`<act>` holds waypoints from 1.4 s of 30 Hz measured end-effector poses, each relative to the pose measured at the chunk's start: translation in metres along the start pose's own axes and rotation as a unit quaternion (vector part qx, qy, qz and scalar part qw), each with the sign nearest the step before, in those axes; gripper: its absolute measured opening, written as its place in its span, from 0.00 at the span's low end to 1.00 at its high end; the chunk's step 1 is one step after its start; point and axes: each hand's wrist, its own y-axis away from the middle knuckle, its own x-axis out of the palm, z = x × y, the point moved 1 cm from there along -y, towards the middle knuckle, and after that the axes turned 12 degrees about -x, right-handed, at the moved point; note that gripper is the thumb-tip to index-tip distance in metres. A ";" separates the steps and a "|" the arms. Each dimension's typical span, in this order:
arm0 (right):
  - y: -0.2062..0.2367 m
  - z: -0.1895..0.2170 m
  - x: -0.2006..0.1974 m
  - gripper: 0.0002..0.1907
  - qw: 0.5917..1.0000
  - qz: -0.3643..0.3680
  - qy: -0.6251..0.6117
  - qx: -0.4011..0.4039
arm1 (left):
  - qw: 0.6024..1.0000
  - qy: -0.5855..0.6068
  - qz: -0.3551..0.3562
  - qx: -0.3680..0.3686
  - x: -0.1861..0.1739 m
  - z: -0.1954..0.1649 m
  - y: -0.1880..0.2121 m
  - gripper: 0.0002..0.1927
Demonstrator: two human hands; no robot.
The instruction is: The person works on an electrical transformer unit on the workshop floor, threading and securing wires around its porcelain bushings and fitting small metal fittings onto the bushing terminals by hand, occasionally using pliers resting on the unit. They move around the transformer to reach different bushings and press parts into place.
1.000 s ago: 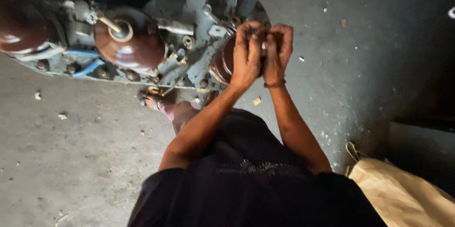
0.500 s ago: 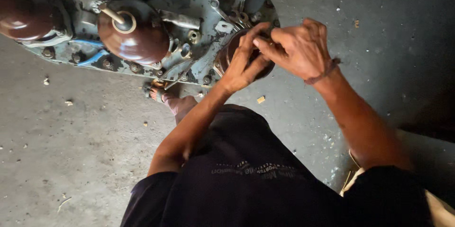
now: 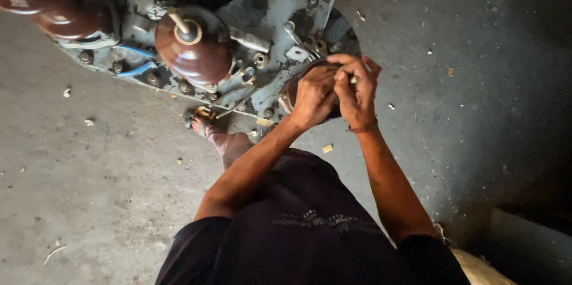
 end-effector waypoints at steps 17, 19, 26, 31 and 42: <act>0.000 -0.017 0.011 0.07 0.992 -0.058 -0.071 0.092 | 0.999 -0.018 0.026 -0.032 -0.003 0.000 -0.003 0.11; 0.000 -0.015 0.016 0.12 0.998 -0.065 0.011 0.018 | 1.000 -0.006 0.011 -0.028 -0.002 0.001 -0.002 0.12; -0.007 0.019 0.001 0.07 0.986 -0.101 -0.038 0.124 | 1.000 0.011 0.014 -0.021 -0.005 -0.007 -0.003 0.09; -0.021 0.031 -0.034 0.16 0.947 0.068 0.313 -0.009 | 1.000 -0.010 0.018 -0.008 -0.004 -0.001 -0.004 0.09; -0.037 0.009 -0.059 0.16 0.877 0.206 0.384 -0.201 | 0.997 0.022 0.053 -0.047 -0.014 -0.037 -0.004 0.33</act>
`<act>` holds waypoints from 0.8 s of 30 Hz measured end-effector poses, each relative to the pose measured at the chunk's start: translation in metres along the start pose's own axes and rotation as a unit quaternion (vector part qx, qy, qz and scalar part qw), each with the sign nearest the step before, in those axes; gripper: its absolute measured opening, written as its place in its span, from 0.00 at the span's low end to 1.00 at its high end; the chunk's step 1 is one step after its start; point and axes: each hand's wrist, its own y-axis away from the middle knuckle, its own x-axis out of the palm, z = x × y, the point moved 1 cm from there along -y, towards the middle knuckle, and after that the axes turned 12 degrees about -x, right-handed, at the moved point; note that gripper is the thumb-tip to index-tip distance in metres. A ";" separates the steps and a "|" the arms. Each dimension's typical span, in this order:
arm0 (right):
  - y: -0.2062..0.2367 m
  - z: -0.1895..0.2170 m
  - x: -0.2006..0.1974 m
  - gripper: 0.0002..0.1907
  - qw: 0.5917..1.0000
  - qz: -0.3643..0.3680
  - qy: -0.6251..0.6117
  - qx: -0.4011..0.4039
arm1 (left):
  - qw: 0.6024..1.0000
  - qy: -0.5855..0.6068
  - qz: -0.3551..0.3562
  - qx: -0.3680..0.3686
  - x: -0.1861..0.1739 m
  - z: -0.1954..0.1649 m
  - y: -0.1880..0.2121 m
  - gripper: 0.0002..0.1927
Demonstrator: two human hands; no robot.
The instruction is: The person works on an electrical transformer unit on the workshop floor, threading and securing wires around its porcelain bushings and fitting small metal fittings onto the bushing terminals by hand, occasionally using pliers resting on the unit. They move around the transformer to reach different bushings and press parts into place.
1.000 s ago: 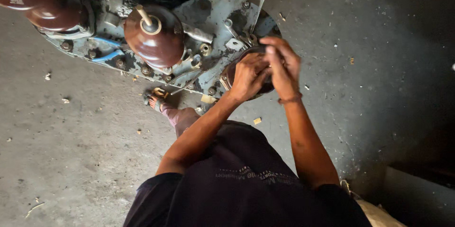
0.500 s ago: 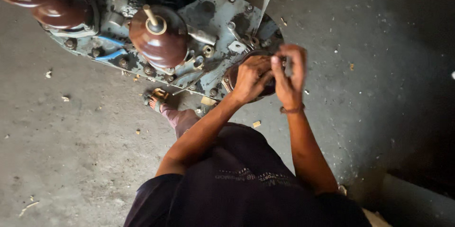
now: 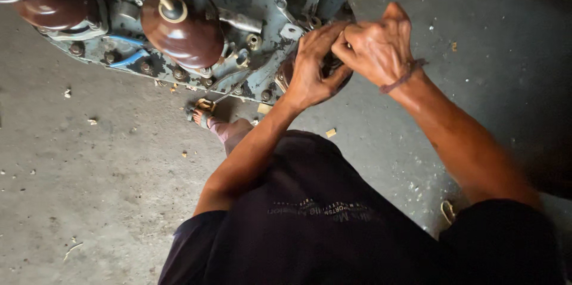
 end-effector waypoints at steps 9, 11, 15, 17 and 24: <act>0.015 -0.010 0.022 0.14 0.999 0.016 -0.016 -0.039 | 0.999 -0.041 0.021 0.000 -0.003 0.005 -0.010 0.30; 0.019 -0.008 0.026 0.14 0.999 0.022 -0.014 -0.029 | 0.990 -0.118 0.044 0.058 -0.010 0.010 -0.014 0.29; 0.014 -0.004 0.025 0.14 0.999 0.041 -0.019 -0.015 | 0.955 -0.266 0.070 0.110 -0.019 0.018 -0.016 0.24; 0.006 -0.008 0.017 0.16 0.999 0.047 -0.021 -0.016 | 0.956 -0.272 0.069 0.083 -0.019 0.020 -0.011 0.26; 0.013 0.007 -0.006 0.20 0.990 -0.014 -0.118 0.075 | 0.979 -0.201 0.020 0.021 -0.012 0.024 0.006 0.24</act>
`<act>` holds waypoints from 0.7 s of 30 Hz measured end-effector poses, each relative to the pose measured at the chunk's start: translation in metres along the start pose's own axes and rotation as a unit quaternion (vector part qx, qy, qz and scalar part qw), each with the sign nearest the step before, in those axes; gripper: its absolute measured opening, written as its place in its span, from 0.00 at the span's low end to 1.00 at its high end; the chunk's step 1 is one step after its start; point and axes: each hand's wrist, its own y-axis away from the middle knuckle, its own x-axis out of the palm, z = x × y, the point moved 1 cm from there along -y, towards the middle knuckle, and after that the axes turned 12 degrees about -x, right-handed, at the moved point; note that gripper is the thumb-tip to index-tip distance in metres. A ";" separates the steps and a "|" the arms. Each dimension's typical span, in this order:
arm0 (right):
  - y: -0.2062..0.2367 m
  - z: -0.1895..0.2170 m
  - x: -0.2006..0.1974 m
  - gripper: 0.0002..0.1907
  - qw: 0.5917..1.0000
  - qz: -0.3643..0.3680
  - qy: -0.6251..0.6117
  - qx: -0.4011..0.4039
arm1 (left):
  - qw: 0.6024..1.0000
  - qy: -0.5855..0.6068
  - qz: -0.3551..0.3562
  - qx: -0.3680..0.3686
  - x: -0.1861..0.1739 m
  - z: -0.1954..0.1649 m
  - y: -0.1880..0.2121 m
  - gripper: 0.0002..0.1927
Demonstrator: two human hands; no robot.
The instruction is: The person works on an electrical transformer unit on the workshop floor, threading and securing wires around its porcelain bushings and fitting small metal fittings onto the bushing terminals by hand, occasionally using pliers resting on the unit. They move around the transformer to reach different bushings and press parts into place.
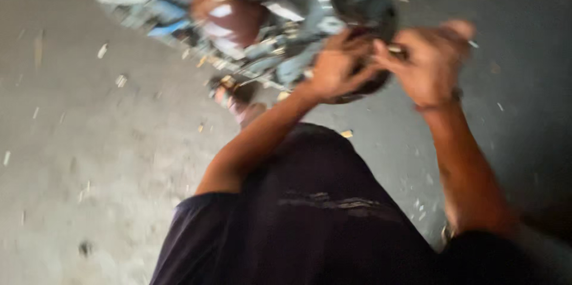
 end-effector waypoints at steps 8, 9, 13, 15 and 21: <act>0.030 0.027 0.009 0.18 0.907 -0.312 -0.238 0.155 | 0.996 0.082 0.012 -0.010 -0.011 0.016 0.018 0.35; 0.032 0.028 0.008 0.18 0.906 -0.338 -0.210 0.143 | 0.996 0.093 0.003 0.011 -0.016 0.023 0.026 0.33; 0.021 0.054 0.029 0.18 0.894 -0.303 -0.280 0.176 | 0.995 0.078 -0.027 -0.055 -0.051 0.069 0.076 0.19; -0.003 0.072 0.050 0.16 0.913 -0.247 -0.316 0.074 | 0.987 0.044 -0.093 -0.124 -0.082 0.096 0.105 0.15; -0.055 0.137 0.076 0.15 0.927 -0.104 -0.339 0.123 | 0.917 -0.042 -0.236 -0.320 -0.179 0.187 0.141 0.10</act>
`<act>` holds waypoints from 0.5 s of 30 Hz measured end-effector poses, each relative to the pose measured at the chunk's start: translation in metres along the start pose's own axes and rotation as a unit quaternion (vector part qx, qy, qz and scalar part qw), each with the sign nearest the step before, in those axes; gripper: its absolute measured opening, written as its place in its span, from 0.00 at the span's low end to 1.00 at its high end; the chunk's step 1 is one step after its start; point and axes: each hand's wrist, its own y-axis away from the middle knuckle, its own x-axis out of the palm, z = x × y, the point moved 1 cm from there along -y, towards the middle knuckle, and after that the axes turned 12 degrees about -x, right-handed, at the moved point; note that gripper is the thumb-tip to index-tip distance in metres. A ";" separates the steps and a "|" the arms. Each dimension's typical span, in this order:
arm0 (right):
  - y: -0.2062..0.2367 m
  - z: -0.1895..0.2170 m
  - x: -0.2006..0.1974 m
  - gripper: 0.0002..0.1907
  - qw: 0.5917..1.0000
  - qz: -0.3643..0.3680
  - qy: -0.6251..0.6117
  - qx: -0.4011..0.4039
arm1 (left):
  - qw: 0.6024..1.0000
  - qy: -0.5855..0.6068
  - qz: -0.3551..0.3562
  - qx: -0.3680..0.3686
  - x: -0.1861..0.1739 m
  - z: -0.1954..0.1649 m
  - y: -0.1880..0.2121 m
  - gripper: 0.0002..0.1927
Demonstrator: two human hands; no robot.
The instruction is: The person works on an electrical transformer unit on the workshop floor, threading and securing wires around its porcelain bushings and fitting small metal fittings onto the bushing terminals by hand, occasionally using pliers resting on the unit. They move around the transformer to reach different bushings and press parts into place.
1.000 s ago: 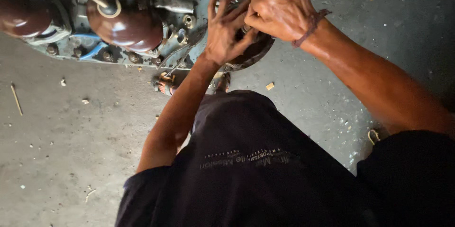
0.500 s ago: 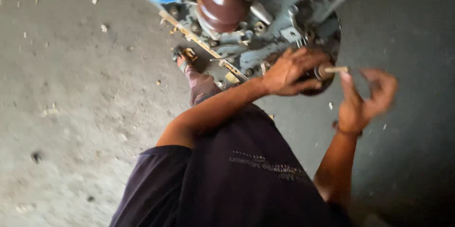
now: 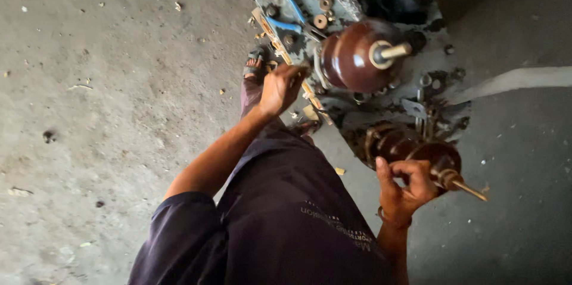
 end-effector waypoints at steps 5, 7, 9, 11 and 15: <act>-0.038 0.016 0.056 0.14 0.991 -0.044 -0.051 0.113 | 0.995 -0.092 0.010 0.043 -0.016 0.027 -0.100 0.10; -0.048 0.027 0.081 0.15 0.986 -0.066 -0.045 0.148 | 0.980 -0.172 0.093 0.050 -0.004 0.030 -0.139 0.08; -0.055 0.041 0.095 0.15 0.988 -0.063 -0.001 0.141 | 0.957 -0.248 0.136 0.068 0.017 0.028 -0.163 0.08; -0.059 0.054 0.109 0.15 0.993 -0.040 0.070 0.083 | 0.929 -0.332 0.126 0.106 0.035 0.026 -0.181 0.08; -0.051 0.073 0.122 0.15 0.978 -0.068 0.096 0.169 | 0.954 -0.264 0.116 0.080 0.045 0.027 -0.189 0.09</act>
